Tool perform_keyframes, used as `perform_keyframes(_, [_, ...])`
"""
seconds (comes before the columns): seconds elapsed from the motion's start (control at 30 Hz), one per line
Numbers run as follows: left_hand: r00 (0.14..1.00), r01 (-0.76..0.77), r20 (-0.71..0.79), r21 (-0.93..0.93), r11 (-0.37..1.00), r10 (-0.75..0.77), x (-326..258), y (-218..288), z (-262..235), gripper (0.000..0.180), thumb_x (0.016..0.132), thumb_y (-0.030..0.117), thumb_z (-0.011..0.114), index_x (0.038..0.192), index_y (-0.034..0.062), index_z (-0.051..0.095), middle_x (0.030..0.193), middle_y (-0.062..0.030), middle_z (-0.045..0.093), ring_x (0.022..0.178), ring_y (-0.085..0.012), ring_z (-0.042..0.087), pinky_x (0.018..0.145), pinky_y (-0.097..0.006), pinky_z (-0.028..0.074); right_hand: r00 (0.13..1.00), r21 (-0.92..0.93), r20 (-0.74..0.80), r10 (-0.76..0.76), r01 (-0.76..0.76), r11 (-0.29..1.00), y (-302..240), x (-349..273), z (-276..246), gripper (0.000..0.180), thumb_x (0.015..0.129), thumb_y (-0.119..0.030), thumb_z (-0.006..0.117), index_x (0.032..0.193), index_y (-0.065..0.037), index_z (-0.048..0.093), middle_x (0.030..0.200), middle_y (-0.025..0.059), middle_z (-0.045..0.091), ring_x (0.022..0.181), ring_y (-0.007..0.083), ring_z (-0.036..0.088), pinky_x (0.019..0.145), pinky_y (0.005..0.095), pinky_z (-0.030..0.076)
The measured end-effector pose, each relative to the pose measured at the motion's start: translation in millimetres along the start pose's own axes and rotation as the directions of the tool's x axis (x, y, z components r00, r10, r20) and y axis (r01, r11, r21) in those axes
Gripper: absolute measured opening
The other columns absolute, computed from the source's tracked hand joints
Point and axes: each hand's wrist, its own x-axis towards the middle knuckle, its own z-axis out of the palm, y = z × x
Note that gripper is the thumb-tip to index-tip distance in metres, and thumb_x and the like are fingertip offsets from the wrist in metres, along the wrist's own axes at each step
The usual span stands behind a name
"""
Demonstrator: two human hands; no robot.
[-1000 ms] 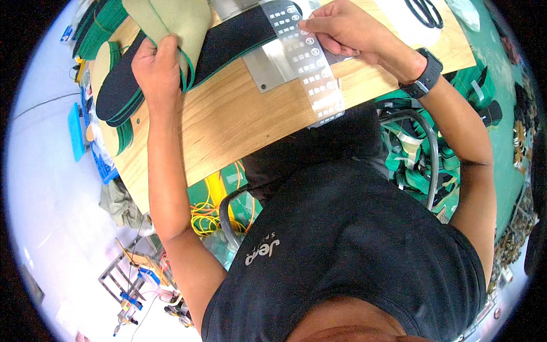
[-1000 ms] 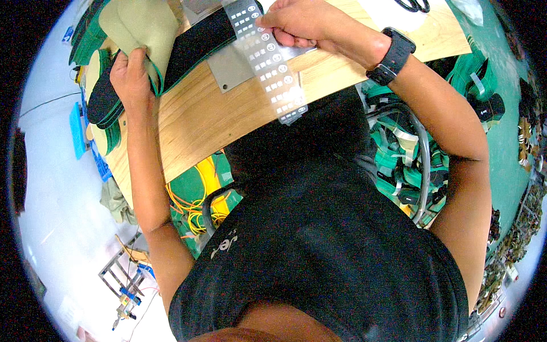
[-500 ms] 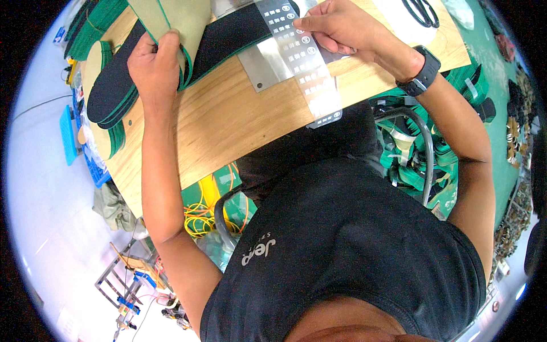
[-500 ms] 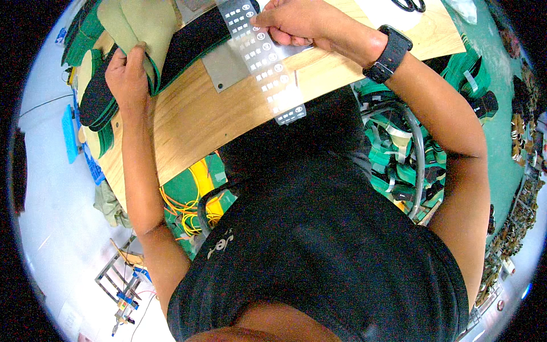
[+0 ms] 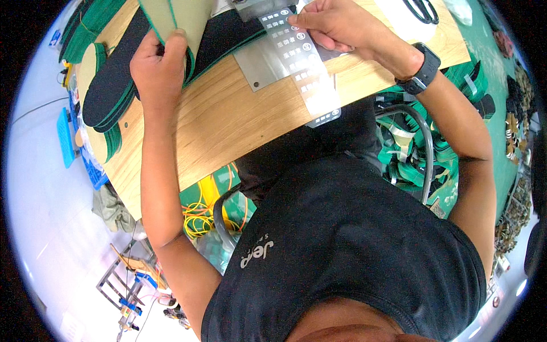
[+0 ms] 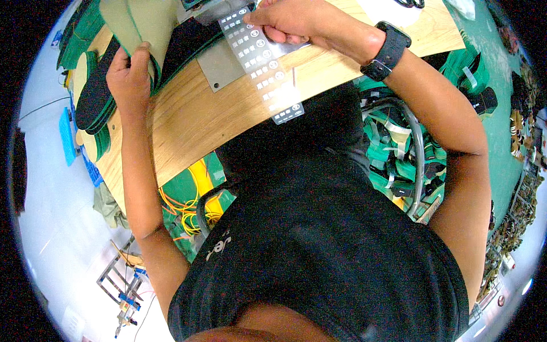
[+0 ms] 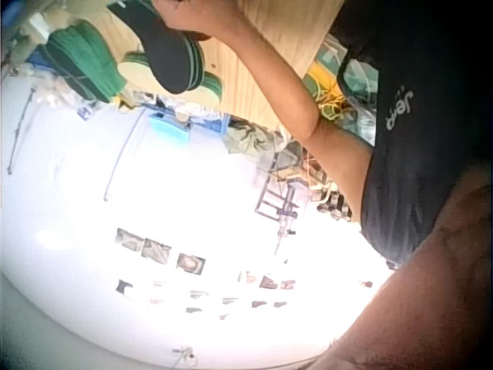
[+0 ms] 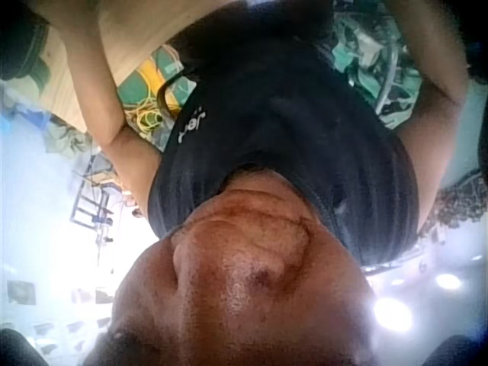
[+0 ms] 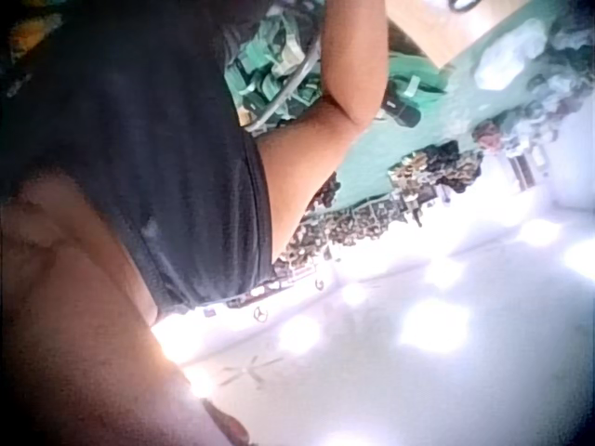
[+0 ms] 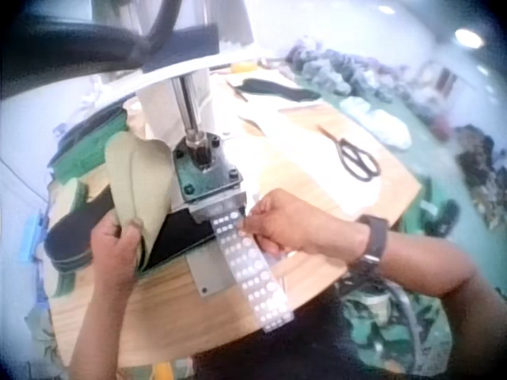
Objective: The person applies adhesive stickers to shoe insoles by hand and using shears to cut the sticker sheet. The person peels stickers from a transparent sheet, aligns them onto the heel area of green and black insoles, and uses shears to trim the sheet before applying a final larger label from a blue packet.
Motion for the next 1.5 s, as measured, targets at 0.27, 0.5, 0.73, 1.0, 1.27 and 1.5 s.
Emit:
perform_keyframes(0.27, [0.909, -0.365, 0.367, 0.47, 0.804, 0.198, -0.4, 19.4, 10.7, 0.069, 0.07, 0.033, 0.085, 0.127, 0.0051, 0.058, 0.116, -0.0145, 0.066, 0.104, -0.0253, 0.064, 0.093, -0.033, 0.048, 1.0, 0.018, 0.0, 0.006, -0.006, 1.0, -9.5, -12.5, -1.0, 0.035, 0.091, -0.022, 0.06, 0.061, -0.005, 0.061, 0.049, 0.0025, 0.054, 0.04, 0.0096, 0.046, 0.04, 0.0245, 0.036])
perform_keyframes(0.5, [0.928, -0.315, 0.329, 0.454, 0.834, 0.172, -2.6, 9.6, 6.5, 0.062, 0.072, 0.03, 0.082, 0.126, 0.0077, 0.06, 0.111, -0.0148, 0.068, 0.099, -0.0237, 0.066, 0.09, -0.034, 0.049, 0.995, 0.051, -0.087, -0.055, 0.06, 0.997, 5.2, -26.3, -4.5, 0.033, 0.094, -0.021, 0.057, 0.066, -0.004, 0.061, 0.049, 0.0004, 0.053, 0.04, 0.0077, 0.045, 0.04, 0.0225, 0.034])
perform_keyframes(0.73, [0.995, 0.099, 0.018, 0.038, 0.994, -0.1, 5.4, -5.6, -10.0, 0.021, 0.081, 0.017, 0.064, 0.094, 0.0011, 0.067, 0.087, -0.006, 0.068, 0.076, -0.0129, 0.058, 0.07, -0.027, 0.047, 0.995, 0.331, -0.072, -0.07, 0.09, 0.939, 10.3, -29.4, -14.4, 0.032, 0.096, -0.02, 0.057, 0.068, -0.005, 0.061, 0.05, 0.0003, 0.053, 0.041, 0.0069, 0.045, 0.04, 0.021, 0.032])
perform_keyframes(1.0, [0.989, 0.09, -0.094, -0.202, 0.975, -0.111, 6.7, -5.1, -12.7, 0.023, 0.078, 0.012, 0.064, 0.093, -0.0049, 0.066, 0.089, -0.0071, 0.067, 0.08, -0.0175, 0.061, 0.075, -0.029, 0.047, 0.998, 0.021, 0.047, -0.042, 0.041, 0.999, -3.7, -7.3, -7.5, 0.03, 0.089, -0.016, 0.058, 0.063, -0.003, 0.063, 0.05, 0.0034, 0.056, 0.04, 0.0094, 0.046, 0.039, 0.0248, 0.033])
perform_keyframes(1.27, [0.993, 0.048, -0.096, -0.246, 0.968, -0.074, 3.0, -1.6, -7.0, 0.02, 0.082, 0.013, 0.062, 0.093, -0.0036, 0.067, 0.089, -0.0047, 0.067, 0.082, -0.0127, 0.059, 0.077, -0.027, 0.045, 0.999, -0.057, 0.026, -0.035, 0.037, 0.998, -4.5, -6.3, -5.1, 0.03, 0.088, -0.017, 0.06, 0.062, -0.003, 0.063, 0.048, 0.0049, 0.056, 0.039, 0.0115, 0.046, 0.04, 0.0258, 0.036])
perform_keyframes(1.5, [0.994, 0.016, -0.103, -0.213, 0.977, -0.039, 4.2, -0.9, -5.9, 0.021, 0.083, 0.014, 0.061, 0.092, -0.0034, 0.067, 0.085, -0.0035, 0.066, 0.081, -0.0104, 0.056, 0.076, -0.026, 0.045, 1.0, -0.074, 0.02, -0.004, 0.006, 0.997, -4.9, -2.2, -3.2, 0.031, 0.088, -0.016, 0.062, 0.061, -0.002, 0.063, 0.048, 0.0056, 0.056, 0.039, 0.0124, 0.047, 0.04, 0.0268, 0.038])
